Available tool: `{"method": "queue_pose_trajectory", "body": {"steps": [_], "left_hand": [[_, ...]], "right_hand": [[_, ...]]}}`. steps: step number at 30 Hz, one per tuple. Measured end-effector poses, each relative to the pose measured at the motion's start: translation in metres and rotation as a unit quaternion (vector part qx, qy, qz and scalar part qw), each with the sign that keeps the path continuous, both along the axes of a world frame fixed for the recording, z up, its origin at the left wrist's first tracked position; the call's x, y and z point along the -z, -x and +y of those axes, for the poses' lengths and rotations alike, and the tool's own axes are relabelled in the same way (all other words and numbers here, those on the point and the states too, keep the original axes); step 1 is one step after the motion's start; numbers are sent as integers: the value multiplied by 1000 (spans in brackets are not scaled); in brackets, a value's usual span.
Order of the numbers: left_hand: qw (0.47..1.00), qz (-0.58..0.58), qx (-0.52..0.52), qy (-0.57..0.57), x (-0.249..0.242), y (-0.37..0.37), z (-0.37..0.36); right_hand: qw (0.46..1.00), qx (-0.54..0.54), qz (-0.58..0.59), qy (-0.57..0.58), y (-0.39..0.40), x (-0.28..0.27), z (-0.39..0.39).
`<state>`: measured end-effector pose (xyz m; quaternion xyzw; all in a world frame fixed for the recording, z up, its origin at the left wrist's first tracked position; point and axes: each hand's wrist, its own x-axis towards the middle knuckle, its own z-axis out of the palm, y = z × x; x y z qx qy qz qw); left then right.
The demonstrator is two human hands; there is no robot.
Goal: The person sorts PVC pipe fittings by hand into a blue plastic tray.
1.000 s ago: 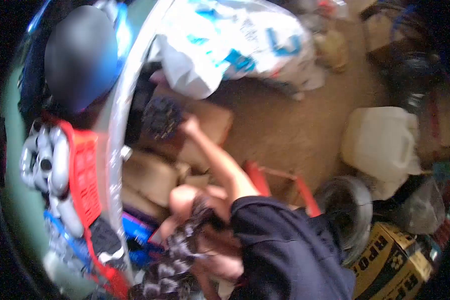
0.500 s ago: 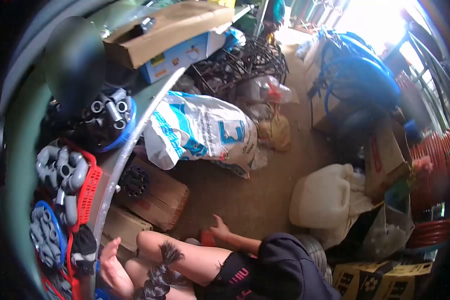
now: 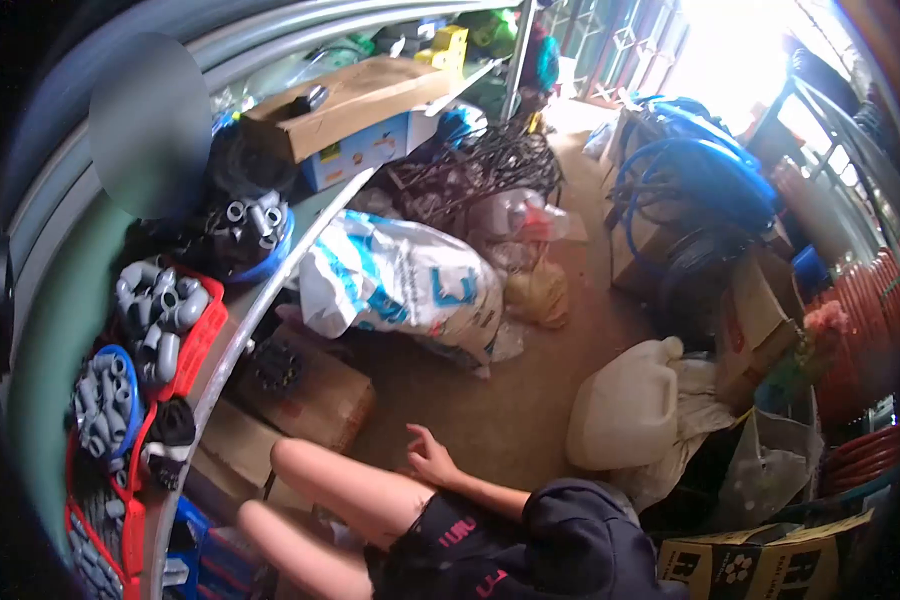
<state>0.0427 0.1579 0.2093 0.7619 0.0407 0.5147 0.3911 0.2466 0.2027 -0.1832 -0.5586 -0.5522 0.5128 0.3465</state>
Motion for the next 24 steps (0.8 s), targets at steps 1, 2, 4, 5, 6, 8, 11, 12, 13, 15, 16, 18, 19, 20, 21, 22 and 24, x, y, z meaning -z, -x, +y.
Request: {"method": "queue_pose_trajectory", "body": {"steps": [1,2,4,5,6,8,11,12,13,15,16,18,19,20,21,22,24], "left_hand": [[999,33,-22,15,11,2,6],[996,68,-49,35,26,4,14],[979,138,-110,98,64,9,28],[967,168,-139,133,85,13,32],[952,193,-170,169,108,17,36],[915,237,-221,240,153,25,42],[862,285,-273,317,206,38,45],[847,297,-286,337,220,42,45],[832,309,-299,351,231,45,45],[805,326,-318,381,246,52,41],[793,335,-324,393,251,55,41],[774,349,-334,410,259,58,40],[765,356,-340,414,261,60,42],[756,362,-346,421,263,63,40],[750,367,-349,425,263,62,41],[743,372,-353,431,264,62,41],[731,379,-358,440,265,65,38]], "right_hand": [[996,-30,33,-80,13,-3,6],[997,-53,55,9,26,-61,10],[993,-96,57,-29,54,-85,16],[986,-116,61,-98,67,-91,15],[975,-133,59,-166,79,-96,15],[956,-215,-14,-202,92,-110,16],[948,-251,-12,-194,105,-130,6],[952,-257,-5,-169,109,-136,0],[944,-251,33,-213,118,-122,-2],[931,-280,73,-220,120,-126,-6],[924,-293,83,-230,121,-127,-6],[922,-304,69,-228,120,-119,1],[919,-312,63,-233,121,-117,8],[924,-302,68,-225,121,-117,12],[929,-292,71,-216,116,-117,16],[934,-283,74,-205,113,-116,18],[941,-265,87,-190,110,-111,22]]}}
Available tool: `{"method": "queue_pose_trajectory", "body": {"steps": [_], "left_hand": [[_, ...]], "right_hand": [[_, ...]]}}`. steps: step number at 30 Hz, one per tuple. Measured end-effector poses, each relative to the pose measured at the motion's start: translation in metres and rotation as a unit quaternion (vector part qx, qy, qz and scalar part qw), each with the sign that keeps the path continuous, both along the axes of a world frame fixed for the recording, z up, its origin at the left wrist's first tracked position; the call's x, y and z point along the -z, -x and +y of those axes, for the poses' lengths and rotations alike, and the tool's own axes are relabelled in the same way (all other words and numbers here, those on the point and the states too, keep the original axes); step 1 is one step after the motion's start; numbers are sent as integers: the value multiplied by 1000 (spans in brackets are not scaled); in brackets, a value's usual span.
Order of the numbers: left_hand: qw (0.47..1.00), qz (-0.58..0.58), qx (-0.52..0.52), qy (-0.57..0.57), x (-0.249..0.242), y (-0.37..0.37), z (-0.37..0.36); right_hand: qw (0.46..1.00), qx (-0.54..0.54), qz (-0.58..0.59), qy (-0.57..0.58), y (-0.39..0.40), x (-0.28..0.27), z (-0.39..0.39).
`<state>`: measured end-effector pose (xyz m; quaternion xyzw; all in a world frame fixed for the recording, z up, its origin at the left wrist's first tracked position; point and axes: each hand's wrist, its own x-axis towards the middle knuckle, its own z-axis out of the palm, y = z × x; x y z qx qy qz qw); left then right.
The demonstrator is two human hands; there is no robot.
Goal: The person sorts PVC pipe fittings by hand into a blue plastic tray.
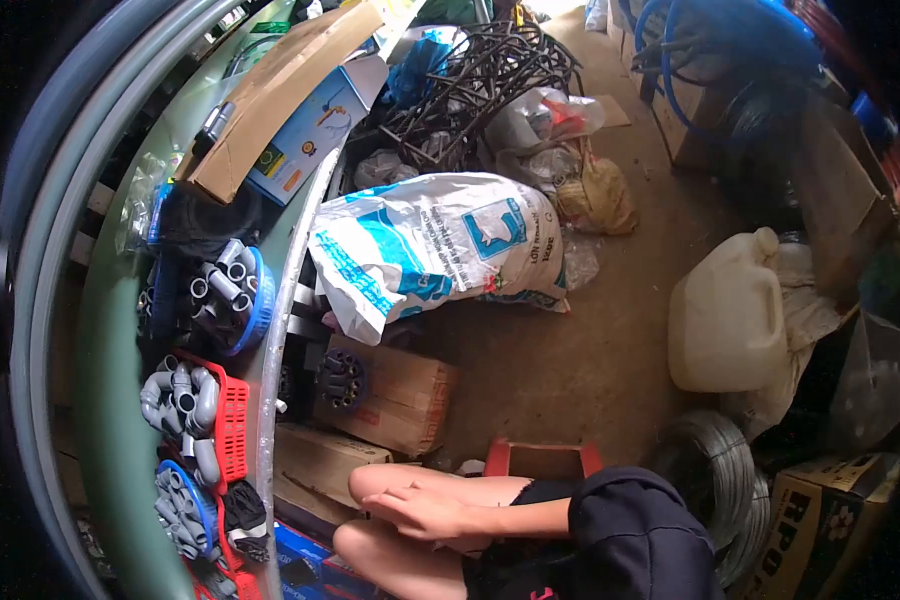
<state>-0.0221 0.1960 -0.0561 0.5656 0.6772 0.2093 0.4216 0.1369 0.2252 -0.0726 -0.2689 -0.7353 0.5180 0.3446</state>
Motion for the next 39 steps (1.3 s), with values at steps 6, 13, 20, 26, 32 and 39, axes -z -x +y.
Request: {"method": "queue_pose_trajectory", "body": {"steps": [6,13,20,26,32,39], "left_hand": [[1000,12,-17,16,2,3,-4],[1000,2,-22,3,3,8,-15],[999,-31,-29,-29,-5,22,-49],[995,-68,-26,-70,-29,31,-96],[954,-185,126,-199,-150,26,-151],[779,-428,164,-428,-293,-31,-142]], "right_hand": [[999,20,-6,26,-5,3,3],[999,34,-39,12,-10,-7,5],[998,52,-21,-1,-4,-23,4],[997,28,-56,-40,11,-24,-4],[996,-2,-86,14,15,-49,-16],[996,10,-79,-47,6,-9,-15]]}}
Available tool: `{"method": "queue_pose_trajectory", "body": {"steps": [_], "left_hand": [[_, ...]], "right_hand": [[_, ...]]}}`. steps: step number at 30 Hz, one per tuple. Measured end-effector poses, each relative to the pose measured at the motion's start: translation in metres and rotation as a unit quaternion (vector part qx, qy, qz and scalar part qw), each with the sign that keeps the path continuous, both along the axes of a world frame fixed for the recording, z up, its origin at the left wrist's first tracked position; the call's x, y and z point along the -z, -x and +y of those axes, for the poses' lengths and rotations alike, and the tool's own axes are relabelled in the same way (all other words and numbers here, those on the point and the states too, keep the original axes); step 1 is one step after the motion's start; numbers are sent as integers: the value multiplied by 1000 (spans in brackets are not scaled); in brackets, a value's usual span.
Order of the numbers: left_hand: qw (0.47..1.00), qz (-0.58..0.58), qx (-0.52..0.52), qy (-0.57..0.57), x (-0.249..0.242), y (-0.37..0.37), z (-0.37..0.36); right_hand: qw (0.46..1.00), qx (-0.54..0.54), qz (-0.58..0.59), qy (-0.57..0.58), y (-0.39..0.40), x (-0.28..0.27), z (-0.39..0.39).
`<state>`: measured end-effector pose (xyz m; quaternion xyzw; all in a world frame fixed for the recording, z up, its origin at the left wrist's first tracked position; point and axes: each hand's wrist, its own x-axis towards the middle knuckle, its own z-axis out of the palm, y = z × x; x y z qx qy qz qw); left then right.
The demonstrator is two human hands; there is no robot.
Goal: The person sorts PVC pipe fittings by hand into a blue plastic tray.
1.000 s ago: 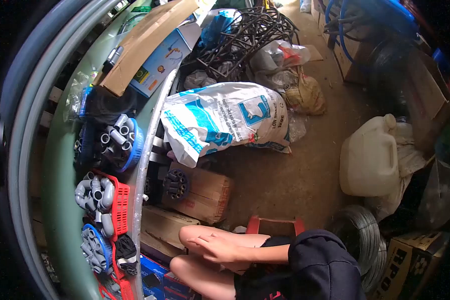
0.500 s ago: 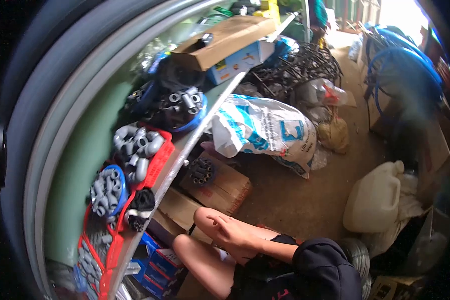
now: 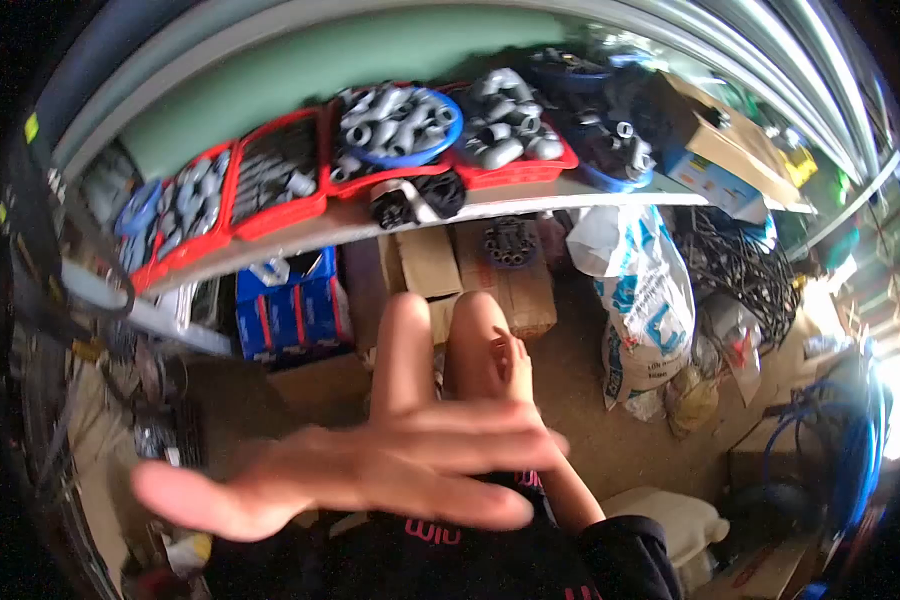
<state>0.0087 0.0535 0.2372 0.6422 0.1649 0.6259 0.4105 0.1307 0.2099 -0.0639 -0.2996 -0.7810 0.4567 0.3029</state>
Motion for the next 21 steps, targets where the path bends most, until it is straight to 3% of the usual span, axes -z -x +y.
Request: {"method": "queue_pose_trajectory", "body": {"steps": [4,8,10,12,15,16,18,21], "left_hand": [[969,-50,-146,-194,-2,-50,-10],[968,-1,-158,-195,-17,-41,-20],[944,48,-246,-214,-19,-37,-13],[910,59,-354,-210,-23,-42,-10],[815,65,-538,-206,-28,-46,5],[832,19,-547,-91,-46,-63,-9],[813,94,-574,16,-53,-71,-25],[710,403,-575,-50,-30,-37,-43]], "right_hand": [[1000,16,10,10,5,12,-2],[998,-43,-22,30,21,14,-3],[996,-67,-38,56,28,10,-4],[995,-81,-57,5,31,0,-5],[994,-84,-70,-24,27,0,-3],[994,-83,-69,-24,24,3,1],[995,-83,-63,-9,23,0,-7],[995,-87,-47,23,18,-30,-13]]}}
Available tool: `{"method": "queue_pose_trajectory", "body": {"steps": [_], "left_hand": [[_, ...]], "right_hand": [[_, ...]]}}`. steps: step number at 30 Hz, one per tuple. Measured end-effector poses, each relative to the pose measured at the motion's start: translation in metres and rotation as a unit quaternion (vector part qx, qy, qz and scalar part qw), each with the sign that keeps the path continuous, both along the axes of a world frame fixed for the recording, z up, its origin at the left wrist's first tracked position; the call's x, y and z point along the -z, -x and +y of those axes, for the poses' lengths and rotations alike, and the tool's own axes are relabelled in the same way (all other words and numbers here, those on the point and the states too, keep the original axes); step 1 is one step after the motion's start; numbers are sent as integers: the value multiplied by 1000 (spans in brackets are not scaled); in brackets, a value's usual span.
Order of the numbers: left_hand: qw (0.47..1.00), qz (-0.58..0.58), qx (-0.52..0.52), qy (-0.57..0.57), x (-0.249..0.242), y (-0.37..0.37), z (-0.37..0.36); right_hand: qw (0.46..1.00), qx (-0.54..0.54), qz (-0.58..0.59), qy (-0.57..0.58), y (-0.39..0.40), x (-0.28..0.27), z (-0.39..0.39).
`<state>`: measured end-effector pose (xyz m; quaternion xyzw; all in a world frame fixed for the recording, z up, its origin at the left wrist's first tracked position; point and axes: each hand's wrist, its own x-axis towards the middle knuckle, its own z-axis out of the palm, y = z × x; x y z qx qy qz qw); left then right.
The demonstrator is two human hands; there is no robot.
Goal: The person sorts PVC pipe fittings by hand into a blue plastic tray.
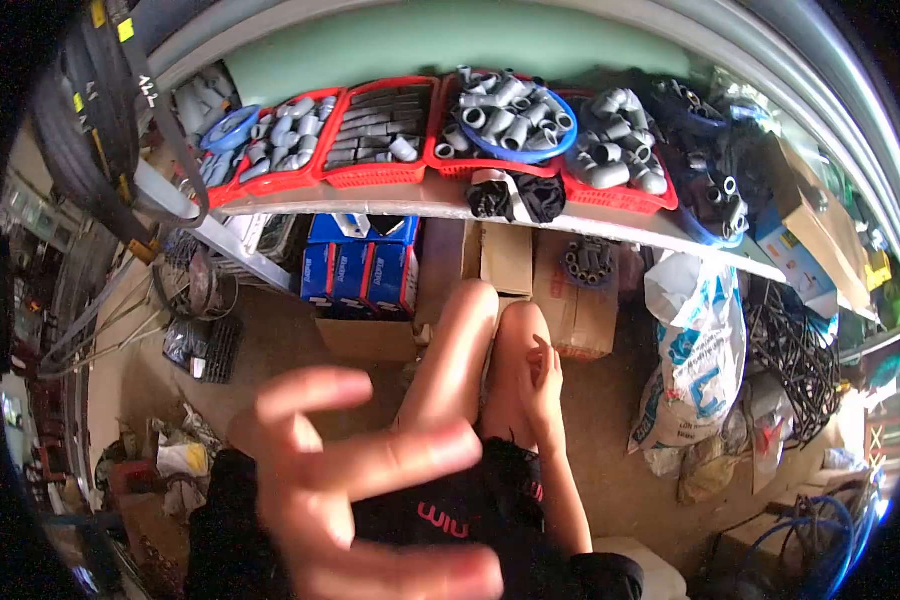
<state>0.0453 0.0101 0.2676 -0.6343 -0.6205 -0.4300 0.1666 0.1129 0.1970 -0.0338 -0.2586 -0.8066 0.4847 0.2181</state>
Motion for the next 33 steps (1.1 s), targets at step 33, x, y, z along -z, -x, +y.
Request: {"method": "queue_pose_trajectory", "body": {"steps": [33], "left_hand": [[954,35,29,296,372,169,1]], "right_hand": [[538,-831,-18,-141,39,-90,-234]]}}
